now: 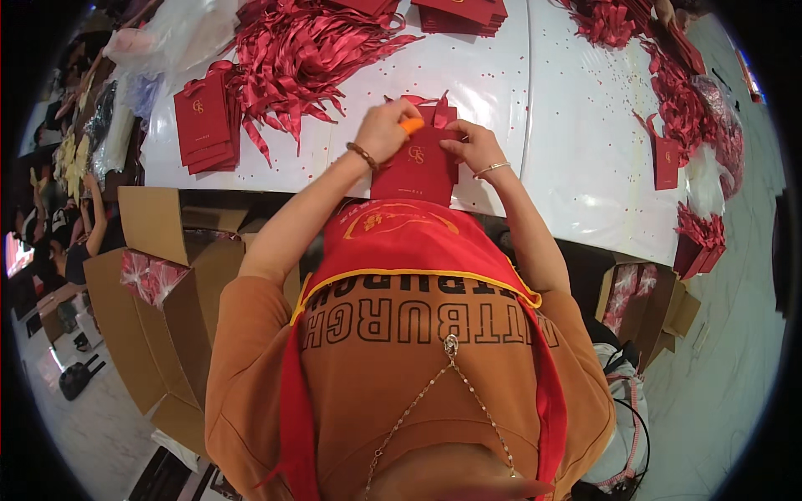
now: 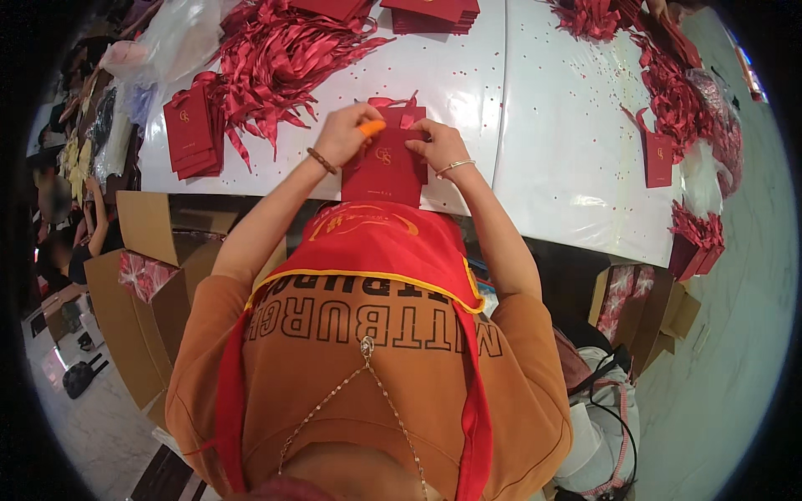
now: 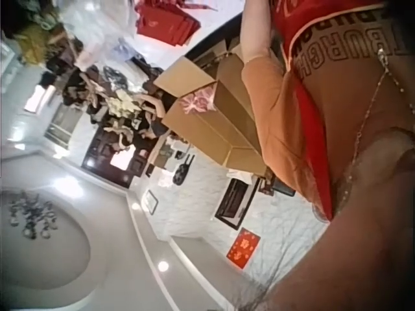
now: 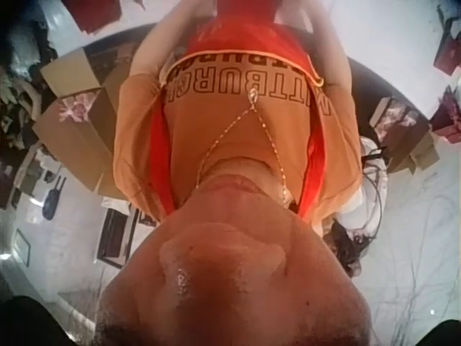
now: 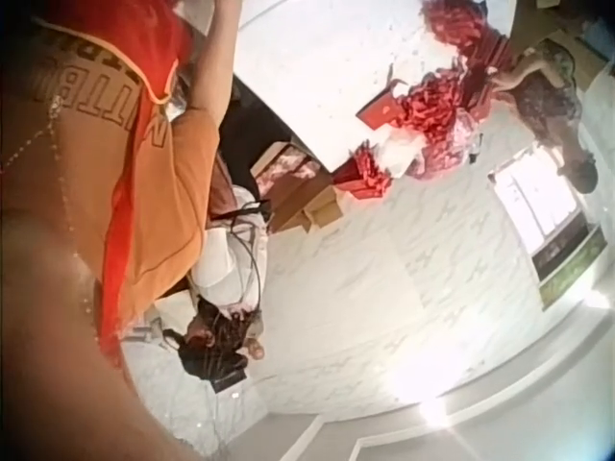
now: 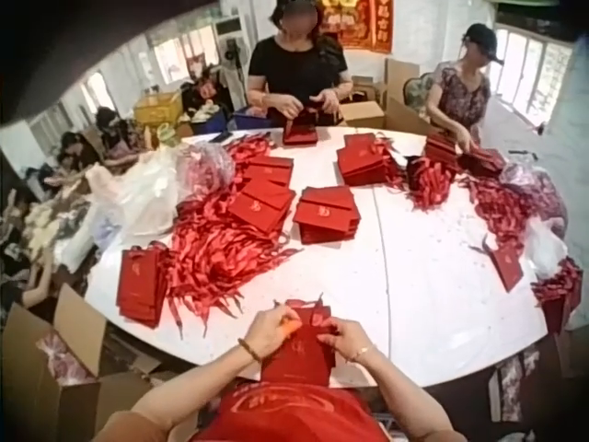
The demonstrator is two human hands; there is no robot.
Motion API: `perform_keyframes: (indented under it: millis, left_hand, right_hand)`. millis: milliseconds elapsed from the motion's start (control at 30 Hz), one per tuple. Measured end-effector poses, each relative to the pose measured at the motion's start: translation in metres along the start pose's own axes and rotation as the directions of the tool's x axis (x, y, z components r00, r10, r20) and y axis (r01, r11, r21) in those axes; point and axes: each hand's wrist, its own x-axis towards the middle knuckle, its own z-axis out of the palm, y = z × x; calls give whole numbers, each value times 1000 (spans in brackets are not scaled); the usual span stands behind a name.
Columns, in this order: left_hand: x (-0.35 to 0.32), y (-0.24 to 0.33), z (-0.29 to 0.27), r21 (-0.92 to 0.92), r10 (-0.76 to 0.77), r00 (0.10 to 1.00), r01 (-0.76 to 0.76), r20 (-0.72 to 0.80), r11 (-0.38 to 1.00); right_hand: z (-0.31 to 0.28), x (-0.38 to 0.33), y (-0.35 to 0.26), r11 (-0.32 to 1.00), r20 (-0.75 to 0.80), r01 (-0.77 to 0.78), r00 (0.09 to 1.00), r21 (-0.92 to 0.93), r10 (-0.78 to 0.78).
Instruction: The recorder is assembling and packaging red gift envelopes or pouches, involving tying ribbons and stacking them.
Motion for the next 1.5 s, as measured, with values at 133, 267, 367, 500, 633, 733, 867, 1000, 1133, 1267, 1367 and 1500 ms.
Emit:
perform_keyframes:
  millis: [133, 267, 367, 500, 633, 733, 867, 1000, 1133, 1267, 1367, 1500]
  left_hand:
    - [-7, -3, 23, -68, -30, 996, 36, 83, 997]
    - [-9, -3, 29, 54, 17, 999, -19, 46, 998]
    - [-10, -5, 32, 70, -22, 999, 20, 33, 997]
    - [-6, -16, 38, 207, 131, 991, -128, -2, 970]
    - [-7, -16, 41, 83, 80, 994, -74, -79, 994]
    - [-4, -17, 41, 163, 149, 988, -142, -37, 976]
    - [-3, -14, 44, 125, 8, 1000, -5, -23, 992]
    - [-3, -11, 47, -39, -117, 993, 116, -26, 993]
    - [-7, -11, 52, 112, -32, 992, 46, -126, 993]
    - [-11, -10, 56, 301, 217, 962, -160, -165, 940]
    - [-9, -6, 50, 254, 144, 984, -113, -105, 961]
    - [-9, -4, 41, -325, -169, 979, 198, 113, 925]
  right_hand:
    - [0, 2, 0, 999, -3, -29, 1000, 18, 29]
    - [1, 0, 0, 1000, 1, 3, 1000, 28, -3]
    - [2, -1, 2, 999, -8, 34, 999, 20, -34]
    - [5, 2, 11, 978, -86, 207, 974, -23, -208]
    - [3, -3, 6, 991, -33, 90, 996, 99, -87]
    - [2, -4, 5, 977, -24, 123, 992, 172, -121]
    - [0, -5, 7, 971, 1, 105, 994, 214, -108]
    - [-4, -4, 0, 994, 59, 104, 993, 41, -106]
    - [1, 4, 7, 983, 57, 151, 988, -101, -146]
    - [1, -2, 6, 981, 20, 188, 982, -39, -187]
    - [1, -5, 8, 979, 13, 200, 980, -30, -199]
    - [1, -4, 10, 960, 6, 268, 963, -77, -268]
